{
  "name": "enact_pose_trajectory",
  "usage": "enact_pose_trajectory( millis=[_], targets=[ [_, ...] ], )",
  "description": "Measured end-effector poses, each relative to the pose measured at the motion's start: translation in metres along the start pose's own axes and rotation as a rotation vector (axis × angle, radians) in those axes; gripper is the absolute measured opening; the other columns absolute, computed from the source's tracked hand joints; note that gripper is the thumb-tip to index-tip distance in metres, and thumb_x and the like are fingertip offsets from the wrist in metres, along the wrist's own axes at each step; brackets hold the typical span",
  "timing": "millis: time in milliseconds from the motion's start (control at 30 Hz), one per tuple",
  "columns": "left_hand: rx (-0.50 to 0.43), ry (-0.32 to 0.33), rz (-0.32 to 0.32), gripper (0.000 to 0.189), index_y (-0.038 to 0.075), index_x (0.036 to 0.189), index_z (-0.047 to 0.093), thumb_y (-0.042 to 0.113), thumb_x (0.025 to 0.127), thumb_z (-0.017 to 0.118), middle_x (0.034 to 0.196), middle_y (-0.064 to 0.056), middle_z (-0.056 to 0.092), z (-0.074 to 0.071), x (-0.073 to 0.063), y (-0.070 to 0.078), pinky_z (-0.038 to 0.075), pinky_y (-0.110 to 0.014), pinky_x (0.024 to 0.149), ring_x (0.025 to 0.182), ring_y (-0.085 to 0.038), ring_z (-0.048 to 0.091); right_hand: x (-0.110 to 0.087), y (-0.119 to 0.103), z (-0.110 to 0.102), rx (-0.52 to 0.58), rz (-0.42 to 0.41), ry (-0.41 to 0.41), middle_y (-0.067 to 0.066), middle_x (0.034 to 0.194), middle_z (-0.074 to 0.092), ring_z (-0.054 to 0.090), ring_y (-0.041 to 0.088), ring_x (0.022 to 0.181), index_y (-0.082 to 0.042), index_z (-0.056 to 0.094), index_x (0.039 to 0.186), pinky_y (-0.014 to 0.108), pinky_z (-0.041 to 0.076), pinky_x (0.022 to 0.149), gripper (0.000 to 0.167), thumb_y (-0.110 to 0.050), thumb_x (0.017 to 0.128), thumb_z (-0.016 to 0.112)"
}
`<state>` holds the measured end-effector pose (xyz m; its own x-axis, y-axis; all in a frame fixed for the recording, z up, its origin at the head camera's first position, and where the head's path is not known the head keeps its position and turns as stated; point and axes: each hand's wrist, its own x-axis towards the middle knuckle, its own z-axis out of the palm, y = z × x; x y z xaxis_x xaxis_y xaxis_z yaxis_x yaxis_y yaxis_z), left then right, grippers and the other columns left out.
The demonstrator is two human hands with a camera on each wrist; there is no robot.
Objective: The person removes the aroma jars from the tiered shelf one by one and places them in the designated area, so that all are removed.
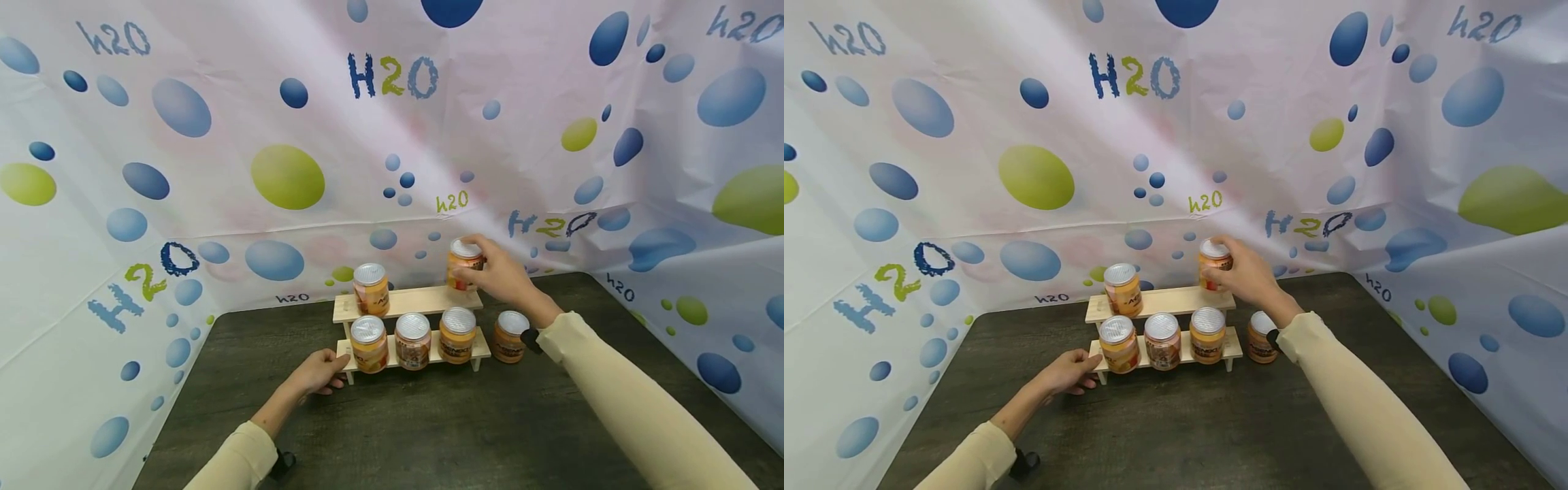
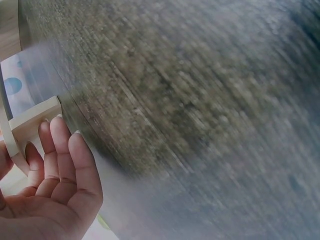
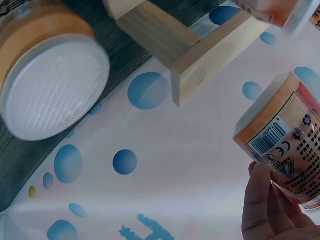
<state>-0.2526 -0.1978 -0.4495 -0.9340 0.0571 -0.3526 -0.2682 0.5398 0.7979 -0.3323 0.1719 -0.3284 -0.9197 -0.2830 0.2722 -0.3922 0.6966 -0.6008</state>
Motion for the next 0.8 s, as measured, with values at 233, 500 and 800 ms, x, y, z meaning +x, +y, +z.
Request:
enact_pose_trajectory(
  millis=[233,500,800],
  targets=[
    [0.007,-0.002,-0.019,0.032,0.007,0.092,0.054,0.035,0.106,0.051,0.095,-0.011,0.069,0.000,0.001,0.000,0.054,-0.034,0.065,0.079,-0.017,0.068,-0.004,0.007,-0.008,-0.005,0.014,0.001,0.014,0.128,0.059,0.066,0.028,0.095,-0.017,0.042,0.148,0.037,0.054,0.071,0.065,-0.041,0.094,0.071],
    [0.020,0.006,-0.026,0.031,0.007,0.091,0.054,0.034,0.106,0.051,0.095,-0.010,0.069,0.001,0.002,-0.001,0.054,-0.033,0.064,0.076,-0.016,0.066,-0.010,0.012,-0.015,-0.043,0.019,0.015,0.016,0.127,0.059,0.065,0.030,0.098,-0.016,0.043,0.148,0.036,0.052,0.070,0.066,-0.041,0.094,0.070],
    [0.022,0.002,-0.021,0.031,0.007,0.092,0.054,0.035,0.106,0.051,0.096,-0.011,0.069,0.000,0.001,0.000,0.054,-0.034,0.065,0.078,-0.016,0.067,-0.013,0.018,-0.018,-0.027,0.024,0.004,0.018,0.129,0.058,0.066,0.030,0.099,-0.014,0.041,0.148,0.036,0.053,0.070,0.067,-0.041,0.095,0.069]
  ],
)
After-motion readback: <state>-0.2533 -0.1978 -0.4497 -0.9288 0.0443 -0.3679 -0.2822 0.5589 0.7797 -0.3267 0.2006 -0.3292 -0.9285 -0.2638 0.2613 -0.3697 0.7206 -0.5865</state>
